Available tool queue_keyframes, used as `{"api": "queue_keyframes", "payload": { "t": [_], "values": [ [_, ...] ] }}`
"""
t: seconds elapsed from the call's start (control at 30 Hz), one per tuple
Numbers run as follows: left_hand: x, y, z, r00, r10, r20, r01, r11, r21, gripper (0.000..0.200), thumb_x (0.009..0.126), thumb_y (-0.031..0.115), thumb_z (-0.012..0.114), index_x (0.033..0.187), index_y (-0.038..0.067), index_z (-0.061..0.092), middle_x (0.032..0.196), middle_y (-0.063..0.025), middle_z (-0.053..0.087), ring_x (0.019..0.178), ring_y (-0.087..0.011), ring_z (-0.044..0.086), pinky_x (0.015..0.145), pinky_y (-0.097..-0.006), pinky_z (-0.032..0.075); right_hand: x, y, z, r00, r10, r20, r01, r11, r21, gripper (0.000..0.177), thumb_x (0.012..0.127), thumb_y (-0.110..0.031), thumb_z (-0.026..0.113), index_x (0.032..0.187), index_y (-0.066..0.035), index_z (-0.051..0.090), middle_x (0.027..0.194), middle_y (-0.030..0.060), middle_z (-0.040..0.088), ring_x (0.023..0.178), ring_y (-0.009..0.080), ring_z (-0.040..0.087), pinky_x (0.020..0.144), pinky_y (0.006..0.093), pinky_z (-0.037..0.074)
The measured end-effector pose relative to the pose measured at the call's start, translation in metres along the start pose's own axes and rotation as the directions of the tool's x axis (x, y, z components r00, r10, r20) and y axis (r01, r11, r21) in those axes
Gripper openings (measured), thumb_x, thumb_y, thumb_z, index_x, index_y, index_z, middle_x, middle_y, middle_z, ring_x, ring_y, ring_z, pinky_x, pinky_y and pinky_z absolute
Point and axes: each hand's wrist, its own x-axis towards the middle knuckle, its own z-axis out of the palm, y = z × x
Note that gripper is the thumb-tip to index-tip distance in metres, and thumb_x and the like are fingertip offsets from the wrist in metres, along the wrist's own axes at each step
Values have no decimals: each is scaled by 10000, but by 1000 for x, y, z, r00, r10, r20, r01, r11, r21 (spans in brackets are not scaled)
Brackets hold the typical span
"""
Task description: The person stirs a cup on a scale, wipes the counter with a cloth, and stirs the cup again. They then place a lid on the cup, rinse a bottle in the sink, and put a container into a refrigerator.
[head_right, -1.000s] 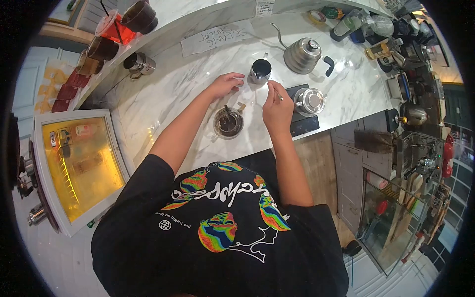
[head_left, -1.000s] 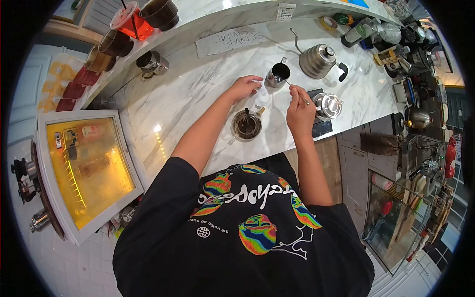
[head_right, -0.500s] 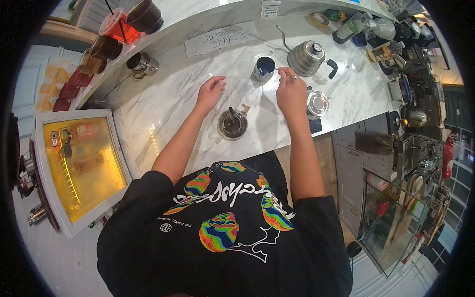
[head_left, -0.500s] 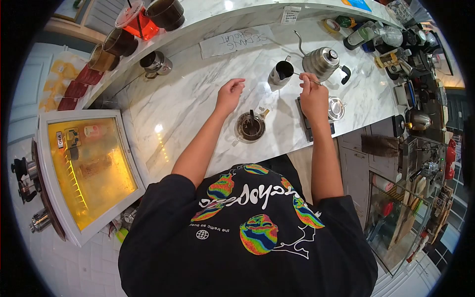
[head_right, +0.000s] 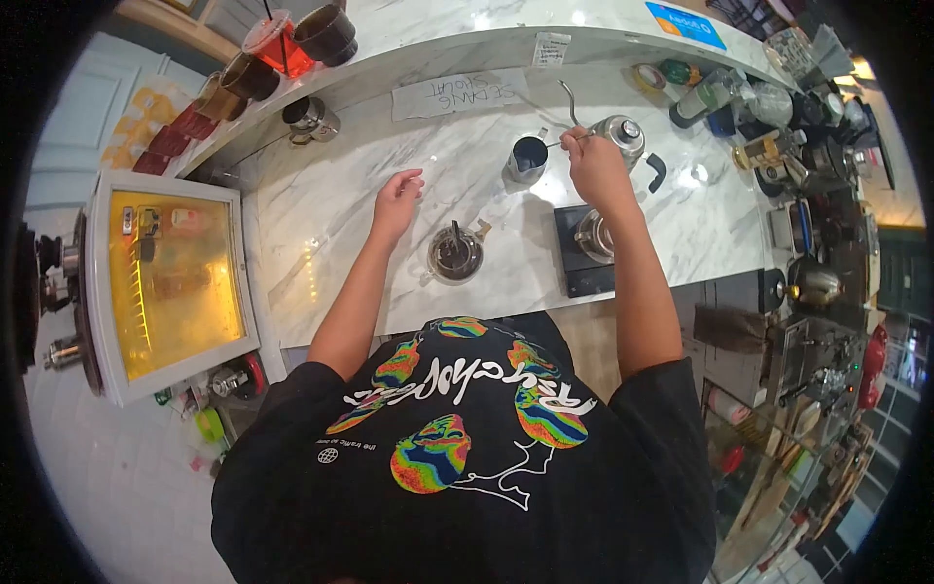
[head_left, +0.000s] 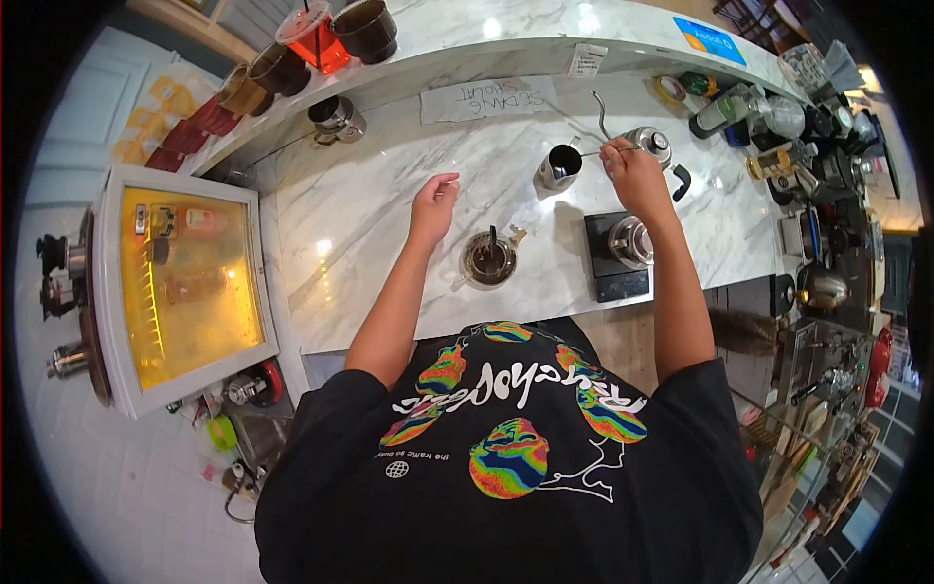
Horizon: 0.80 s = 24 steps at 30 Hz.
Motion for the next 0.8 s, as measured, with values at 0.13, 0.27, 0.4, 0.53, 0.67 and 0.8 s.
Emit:
{"api": "queue_keyframes", "payload": {
  "t": [0.13, 0.27, 0.4, 0.53, 0.67, 0.8],
  "values": [
    [17, 41, 25, 990, -30, 136, 5, 985, 174, 330, 1026, 270, 658, 1322, 129, 698, 1143, -78, 728, 1001, -174, 674, 904, -331, 532, 2, 6, -22, 997, -57, 59, 54, 997, 46, 337, 1062, -216, 556, 1054, 61, 747, 1099, 197, 747, 969, 436, 697, 883, 448, 536],
    [37, 70, 70, 970, 68, 232, -144, 933, 329, 347, 1014, 279, 674, 1341, 164, 696, 1128, -85, 734, 1006, -190, 685, 888, -358, 544, 4, 26, -36, 990, -76, 116, 68, 995, 72, 322, 1058, -219, 558, 1040, 42, 745, 1025, 235, 734, 926, 452, 687, 847, 468, 534],
    [51, 84, 114, 927, -119, 355, -51, 899, 435, 381, 1003, 253, 682, 1365, 135, 675, 1148, -111, 746, 1014, -200, 696, 892, -361, 548, 11, 55, -42, 978, -180, 101, 165, 976, 144, 304, 1054, -226, 568, 1027, 19, 745, 914, 251, 716, 841, 456, 675, 789, 485, 526],
    [70, 57, 149, 898, -173, 404, 35, 944, 328, 503, 992, 214, 688, 1461, 76, 573, 1139, -134, 765, 1019, -195, 707, 887, -356, 542, 12, 57, -56, 977, -177, 122, 162, 979, 127, 299, 1053, -228, 578, 1030, 5, 764, 876, 242, 713, 788, 439, 669, 743, 478, 520],
    [65, 70, 167, 904, -188, 383, 70, 951, 300, 582, 996, 198, 681, 1531, 84, 482, 1060, -106, 782, 1021, -176, 704, 898, -346, 522, 9, 66, -66, 983, -116, 144, 91, 981, 173, 266, 1054, -228, 583, 1068, -14, 741, 864, 239, 712, 802, 438, 682, 733, 475, 526],
    [67, 63, 179, 925, -127, 358, 29, 963, 268, 596, 972, 202, 712, 1523, 132, 496, 1010, -103, 791, 938, -193, 706, 876, -350, 520, 6, 91, -61, 979, -203, 24, 191, 949, 251, 239, 1057, -228, 581, 1095, -39, 721, 871, 230, 719, 821, 440, 689, 739, 476, 530]
  ]
}}
